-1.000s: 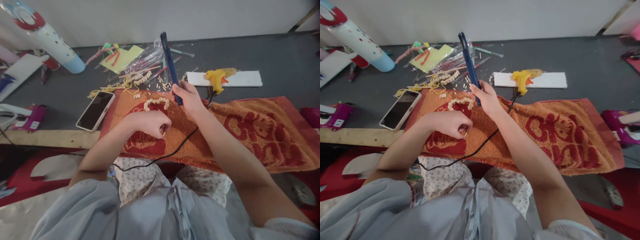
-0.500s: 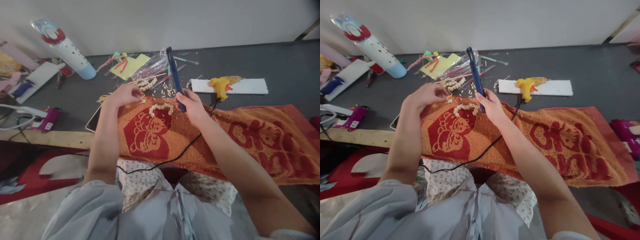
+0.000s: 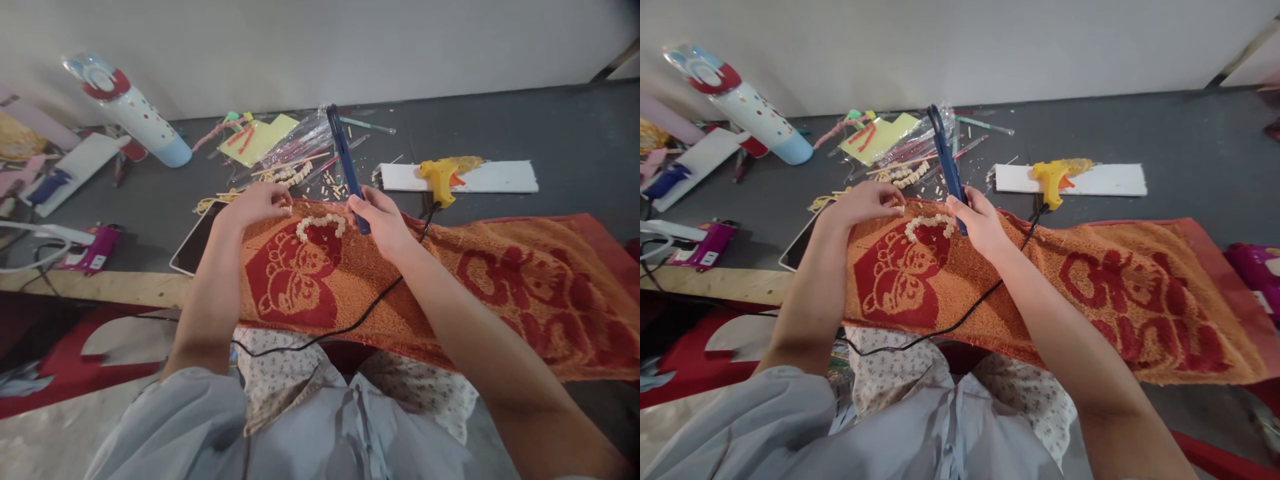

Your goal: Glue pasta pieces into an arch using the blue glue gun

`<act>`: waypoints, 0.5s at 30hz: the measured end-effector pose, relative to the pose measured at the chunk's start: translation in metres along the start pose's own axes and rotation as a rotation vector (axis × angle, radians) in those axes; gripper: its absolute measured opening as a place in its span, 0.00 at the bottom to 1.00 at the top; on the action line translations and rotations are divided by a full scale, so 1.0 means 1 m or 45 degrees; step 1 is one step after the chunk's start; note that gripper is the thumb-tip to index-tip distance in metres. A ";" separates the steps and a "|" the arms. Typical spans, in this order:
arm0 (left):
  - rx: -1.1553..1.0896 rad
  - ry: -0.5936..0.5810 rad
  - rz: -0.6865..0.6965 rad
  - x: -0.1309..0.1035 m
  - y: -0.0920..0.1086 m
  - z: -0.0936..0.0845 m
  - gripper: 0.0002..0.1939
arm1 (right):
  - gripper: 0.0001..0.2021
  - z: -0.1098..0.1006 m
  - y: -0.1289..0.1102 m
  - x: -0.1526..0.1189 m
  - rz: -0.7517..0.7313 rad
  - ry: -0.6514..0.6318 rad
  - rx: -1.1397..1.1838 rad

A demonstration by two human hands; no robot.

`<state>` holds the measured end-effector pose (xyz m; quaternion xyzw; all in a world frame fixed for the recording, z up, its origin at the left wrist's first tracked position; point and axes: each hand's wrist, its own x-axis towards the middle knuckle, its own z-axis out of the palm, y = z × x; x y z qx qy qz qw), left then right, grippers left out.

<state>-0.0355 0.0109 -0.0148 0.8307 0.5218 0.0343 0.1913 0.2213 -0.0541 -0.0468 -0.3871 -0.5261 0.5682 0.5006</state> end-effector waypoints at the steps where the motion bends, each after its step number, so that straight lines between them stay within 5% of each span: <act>1: 0.006 -0.002 -0.009 0.000 0.000 0.000 0.11 | 0.21 0.000 0.000 0.000 -0.005 -0.005 0.004; 8: -0.079 0.002 -0.063 -0.001 -0.004 -0.007 0.17 | 0.20 0.000 -0.001 -0.001 -0.031 -0.031 -0.010; 15: 0.063 0.256 -0.258 -0.012 -0.015 -0.016 0.15 | 0.19 -0.001 -0.003 -0.002 0.003 -0.044 -0.033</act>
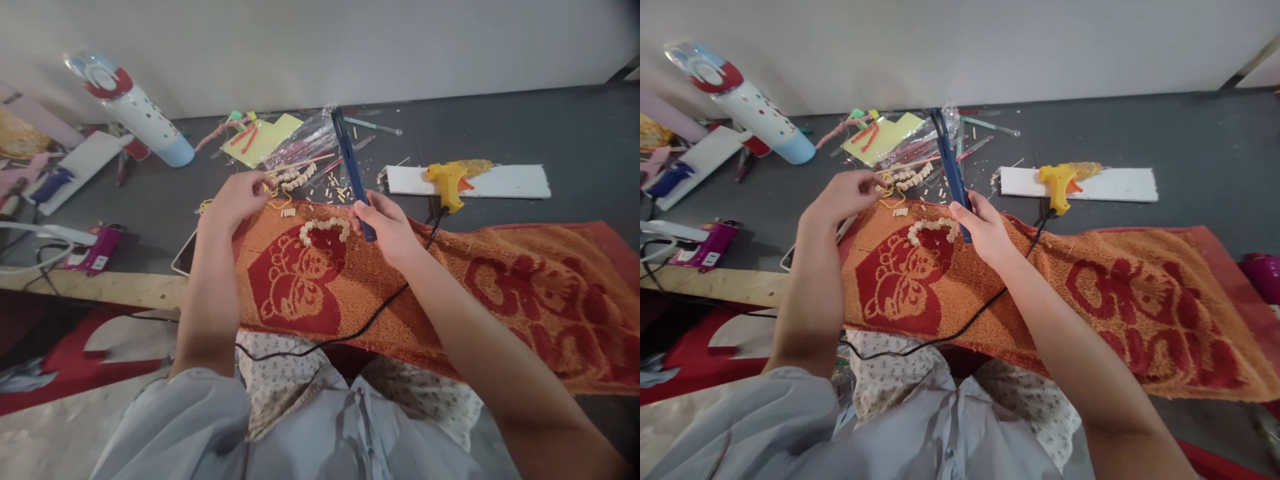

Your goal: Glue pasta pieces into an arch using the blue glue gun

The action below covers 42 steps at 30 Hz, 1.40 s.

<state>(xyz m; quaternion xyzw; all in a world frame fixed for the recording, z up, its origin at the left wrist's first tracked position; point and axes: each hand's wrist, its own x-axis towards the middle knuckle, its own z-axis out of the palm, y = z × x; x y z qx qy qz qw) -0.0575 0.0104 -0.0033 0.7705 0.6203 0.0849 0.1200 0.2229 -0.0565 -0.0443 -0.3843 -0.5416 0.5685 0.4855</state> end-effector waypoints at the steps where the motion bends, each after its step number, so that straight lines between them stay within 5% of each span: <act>1: 0.041 0.026 -0.017 0.000 -0.002 0.001 0.15 | 0.19 0.000 0.000 0.000 0.006 -0.001 -0.001; 17: 0.298 -0.056 -0.089 0.003 -0.011 0.005 0.14 | 0.21 0.003 0.004 -0.002 0.015 0.017 0.010; 42: 0.298 0.059 -0.011 0.004 -0.026 0.012 0.09 | 0.23 0.006 0.001 -0.003 0.032 0.022 -0.026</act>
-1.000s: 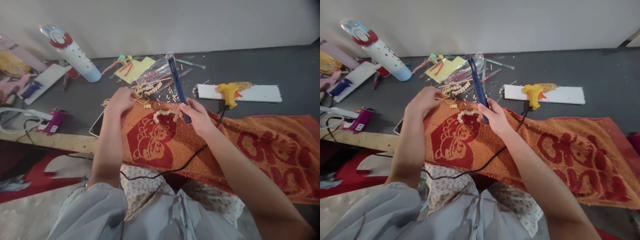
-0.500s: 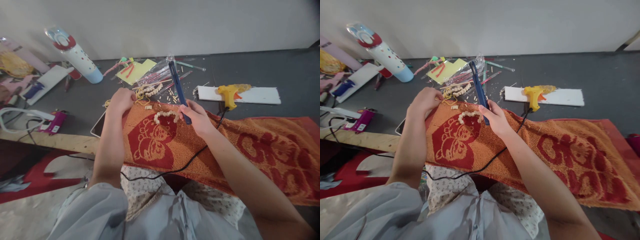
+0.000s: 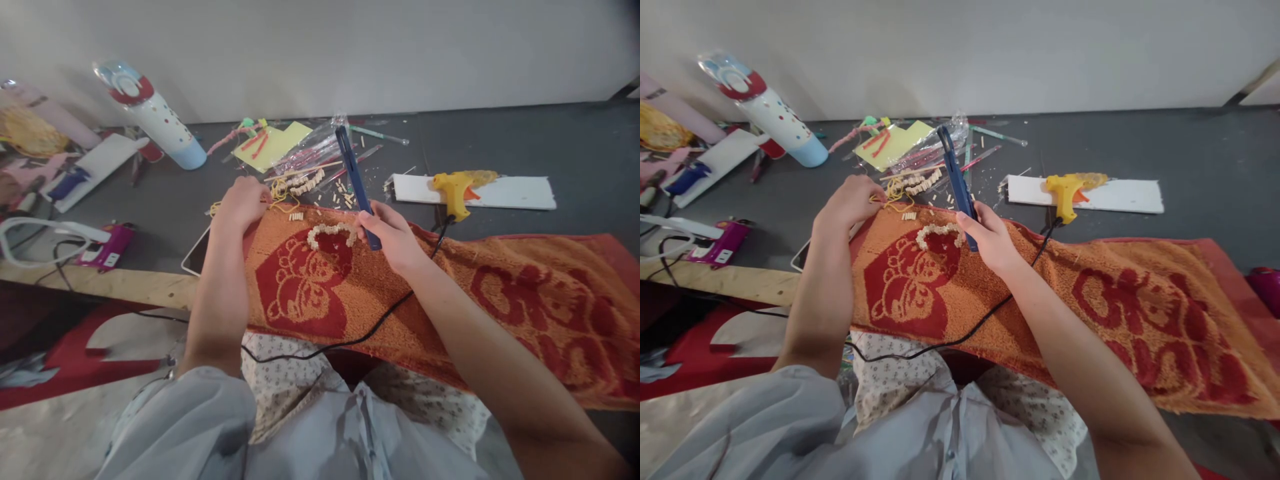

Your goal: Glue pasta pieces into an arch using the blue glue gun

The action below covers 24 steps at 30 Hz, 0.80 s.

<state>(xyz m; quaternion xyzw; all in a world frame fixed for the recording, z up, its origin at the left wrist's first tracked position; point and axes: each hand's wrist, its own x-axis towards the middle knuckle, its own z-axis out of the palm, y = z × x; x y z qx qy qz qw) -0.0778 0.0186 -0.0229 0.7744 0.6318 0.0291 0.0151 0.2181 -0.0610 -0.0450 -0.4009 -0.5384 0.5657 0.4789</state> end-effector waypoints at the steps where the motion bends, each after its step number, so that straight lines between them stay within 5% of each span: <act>1: -0.019 0.020 0.005 -0.001 0.002 -0.002 0.09 | 0.23 0.000 0.000 0.000 0.003 -0.001 -0.009; 10: -0.159 0.172 -0.067 -0.005 0.021 -0.020 0.11 | 0.23 -0.001 0.000 0.000 -0.013 -0.021 -0.025; 24: -0.269 0.288 -0.209 -0.008 0.026 -0.021 0.24 | 0.22 0.002 0.002 -0.001 0.019 0.029 -0.009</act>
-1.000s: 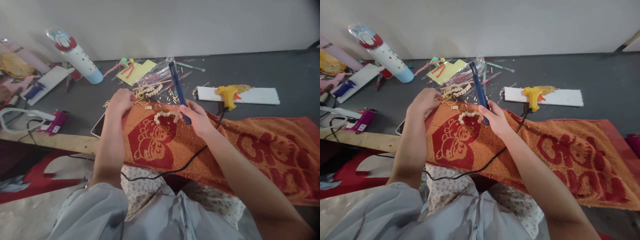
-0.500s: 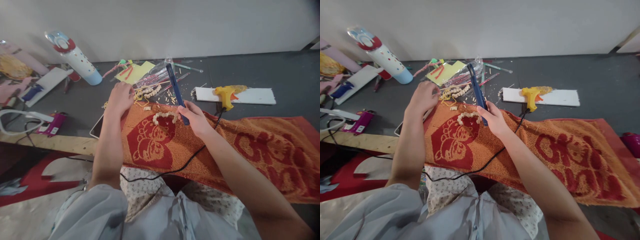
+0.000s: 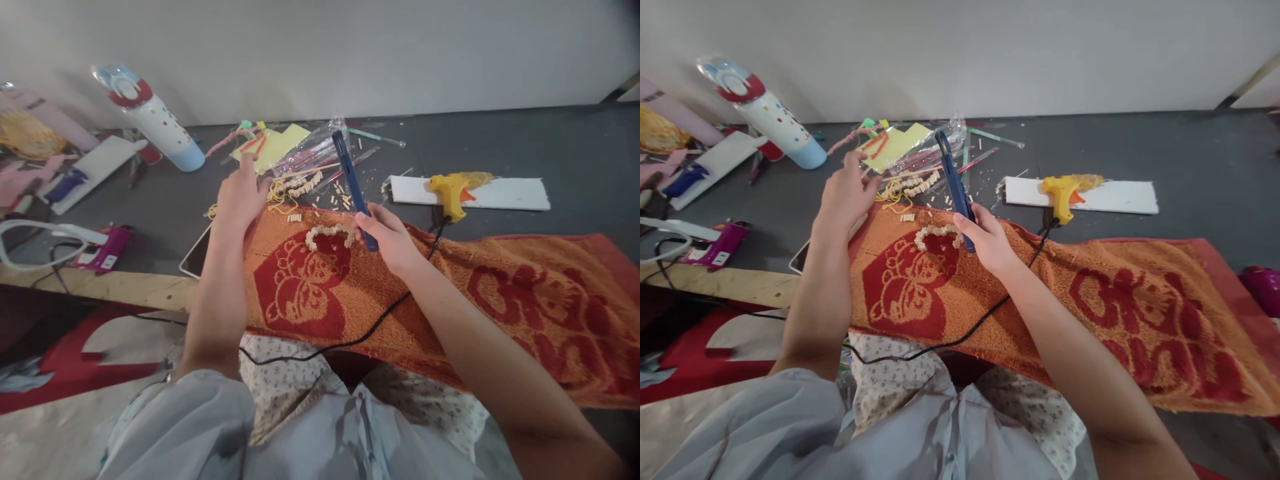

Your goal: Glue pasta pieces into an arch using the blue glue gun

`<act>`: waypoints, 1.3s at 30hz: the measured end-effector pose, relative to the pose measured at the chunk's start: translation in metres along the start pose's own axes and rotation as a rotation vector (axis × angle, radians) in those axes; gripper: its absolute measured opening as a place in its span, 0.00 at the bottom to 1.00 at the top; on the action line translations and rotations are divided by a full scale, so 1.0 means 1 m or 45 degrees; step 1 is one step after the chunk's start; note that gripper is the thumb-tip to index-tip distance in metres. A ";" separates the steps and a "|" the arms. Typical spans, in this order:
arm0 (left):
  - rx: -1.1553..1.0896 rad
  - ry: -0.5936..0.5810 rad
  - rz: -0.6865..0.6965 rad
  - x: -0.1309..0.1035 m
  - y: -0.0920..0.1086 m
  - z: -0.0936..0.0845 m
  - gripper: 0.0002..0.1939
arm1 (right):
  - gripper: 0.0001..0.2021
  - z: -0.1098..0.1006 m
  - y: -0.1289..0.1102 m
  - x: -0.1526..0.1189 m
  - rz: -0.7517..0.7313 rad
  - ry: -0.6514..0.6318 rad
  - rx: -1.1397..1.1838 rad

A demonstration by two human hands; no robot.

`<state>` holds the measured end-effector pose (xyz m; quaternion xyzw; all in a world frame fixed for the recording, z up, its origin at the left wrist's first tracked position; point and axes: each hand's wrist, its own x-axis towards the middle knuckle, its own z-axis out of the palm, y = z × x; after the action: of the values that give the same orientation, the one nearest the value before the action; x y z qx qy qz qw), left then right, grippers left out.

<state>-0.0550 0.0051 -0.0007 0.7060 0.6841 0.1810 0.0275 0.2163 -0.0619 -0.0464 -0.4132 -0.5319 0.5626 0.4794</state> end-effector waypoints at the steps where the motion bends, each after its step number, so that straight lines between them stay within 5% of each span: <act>1: -0.002 0.004 0.000 0.001 -0.001 0.001 0.26 | 0.22 0.000 0.000 0.000 -0.001 0.000 -0.006; 11: 0.077 -0.080 0.022 0.005 -0.010 0.006 0.21 | 0.23 0.000 -0.002 -0.001 0.033 -0.024 -0.001; 16: 0.074 -0.106 -0.105 -0.001 0.003 0.001 0.22 | 0.21 0.002 -0.002 -0.002 0.004 0.012 -0.024; 23: 0.134 -0.113 0.155 -0.002 0.019 0.008 0.19 | 0.18 0.002 -0.006 -0.003 -0.001 0.002 -0.089; 27: 0.190 -0.122 0.097 -0.006 0.028 0.007 0.20 | 0.17 0.001 -0.009 -0.003 0.007 -0.006 -0.115; 39: -0.146 0.262 0.069 -0.011 0.040 0.038 0.13 | 0.15 0.004 -0.013 -0.008 0.010 -0.007 -0.271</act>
<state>-0.0053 -0.0001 -0.0265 0.6993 0.6525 0.2920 -0.0073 0.2155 -0.0709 -0.0338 -0.4623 -0.5882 0.5060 0.4292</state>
